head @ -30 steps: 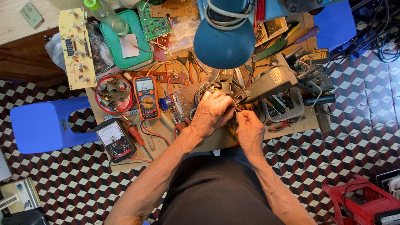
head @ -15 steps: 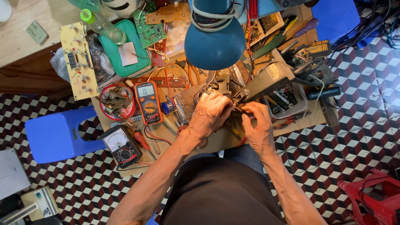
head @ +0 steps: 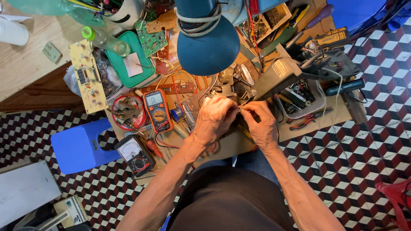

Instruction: The person repairs an electric motor by stripping and twisting wires, cutting excess wire with shears, and applying heat with a heat gun. The person uses a multimeter to test connections and a soldering iron to secure joints.

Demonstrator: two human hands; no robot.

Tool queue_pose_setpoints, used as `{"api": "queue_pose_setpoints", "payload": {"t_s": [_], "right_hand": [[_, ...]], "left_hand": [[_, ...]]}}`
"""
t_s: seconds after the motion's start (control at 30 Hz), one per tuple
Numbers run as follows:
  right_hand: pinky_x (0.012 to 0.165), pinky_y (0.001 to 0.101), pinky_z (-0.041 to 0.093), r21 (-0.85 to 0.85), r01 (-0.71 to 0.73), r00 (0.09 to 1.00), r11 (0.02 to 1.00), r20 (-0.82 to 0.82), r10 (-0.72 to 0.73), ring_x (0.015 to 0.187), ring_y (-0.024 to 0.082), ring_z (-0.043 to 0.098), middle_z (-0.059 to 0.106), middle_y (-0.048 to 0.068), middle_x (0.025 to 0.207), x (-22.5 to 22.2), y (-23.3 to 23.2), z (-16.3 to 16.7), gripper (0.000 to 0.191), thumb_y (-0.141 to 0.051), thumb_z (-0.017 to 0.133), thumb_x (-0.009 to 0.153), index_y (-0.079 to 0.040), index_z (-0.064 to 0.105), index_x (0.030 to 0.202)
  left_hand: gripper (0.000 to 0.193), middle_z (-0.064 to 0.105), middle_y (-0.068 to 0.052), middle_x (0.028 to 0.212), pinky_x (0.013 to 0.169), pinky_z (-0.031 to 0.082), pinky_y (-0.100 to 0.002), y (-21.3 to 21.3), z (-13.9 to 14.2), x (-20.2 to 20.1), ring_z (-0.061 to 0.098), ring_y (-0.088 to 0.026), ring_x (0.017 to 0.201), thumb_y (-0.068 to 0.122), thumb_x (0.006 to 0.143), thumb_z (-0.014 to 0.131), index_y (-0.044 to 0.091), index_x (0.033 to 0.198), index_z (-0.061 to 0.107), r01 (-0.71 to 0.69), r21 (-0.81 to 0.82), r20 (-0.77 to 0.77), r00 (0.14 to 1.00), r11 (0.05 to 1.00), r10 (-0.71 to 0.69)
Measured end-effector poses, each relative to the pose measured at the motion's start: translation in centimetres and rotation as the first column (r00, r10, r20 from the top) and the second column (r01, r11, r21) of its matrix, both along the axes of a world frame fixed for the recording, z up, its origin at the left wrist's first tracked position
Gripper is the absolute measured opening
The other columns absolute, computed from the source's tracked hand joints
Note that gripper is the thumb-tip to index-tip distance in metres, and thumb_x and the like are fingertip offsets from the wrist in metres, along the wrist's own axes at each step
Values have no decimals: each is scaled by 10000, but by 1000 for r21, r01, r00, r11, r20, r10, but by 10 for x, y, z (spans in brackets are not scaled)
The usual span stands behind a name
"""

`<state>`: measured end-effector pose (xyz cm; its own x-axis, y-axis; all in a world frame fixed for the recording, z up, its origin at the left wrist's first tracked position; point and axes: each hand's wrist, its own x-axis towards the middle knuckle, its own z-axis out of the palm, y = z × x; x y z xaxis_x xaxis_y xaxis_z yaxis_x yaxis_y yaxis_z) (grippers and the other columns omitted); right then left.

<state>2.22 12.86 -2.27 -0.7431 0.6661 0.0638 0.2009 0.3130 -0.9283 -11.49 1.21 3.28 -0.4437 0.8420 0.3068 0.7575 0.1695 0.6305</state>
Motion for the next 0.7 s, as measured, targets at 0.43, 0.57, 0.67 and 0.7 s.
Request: {"api": "queue_pose_setpoints", "payload": {"t_s": [0.43, 0.57, 0.67, 0.7], "right_hand": [[868, 311, 571, 112, -36, 995, 993, -93, 46, 1031, 170, 692, 700, 96, 1166, -10, 6, 7, 99, -21, 659, 1003, -3, 635, 1097], [809, 295, 591, -18, -109, 989, 994, -99, 106, 926, 153, 709, 700, 94, 1120, -15, 16, 11, 84, -21, 649, 997, -12, 641, 1080], [739, 273, 591, -115, -180, 982, 977, -72, 173, 828, 127, 728, 713, 72, 1023, -21, 25, 10, 85, -27, 665, 984, -20, 648, 1067], [723, 269, 587, -116, -210, 977, 971, -59, 204, 811, 122, 734, 717, 64, 985, -23, 28, 9, 89, -30, 674, 979, -22, 649, 1064]], "left_hand": [[134, 631, -87, 963, 778, 542, -379, 9, 11, 15, 654, -278, 897, 74, 886, 763, 54, 982, 672, -188, -16, 63, 980, 982, 189], [109, 635, -101, 959, 761, 542, -393, 14, 12, 16, 659, -298, 892, 93, 895, 738, 46, 966, 670, -232, -82, 78, 968, 969, 239], [107, 636, -108, 954, 768, 543, -404, 15, 12, 19, 658, -310, 899, 103, 890, 727, 42, 956, 668, -293, -108, 104, 947, 950, 304], [104, 635, -111, 950, 770, 544, -405, 17, 11, 20, 659, -311, 901, 103, 894, 728, 42, 956, 671, -311, -113, 109, 940, 944, 323]]}}
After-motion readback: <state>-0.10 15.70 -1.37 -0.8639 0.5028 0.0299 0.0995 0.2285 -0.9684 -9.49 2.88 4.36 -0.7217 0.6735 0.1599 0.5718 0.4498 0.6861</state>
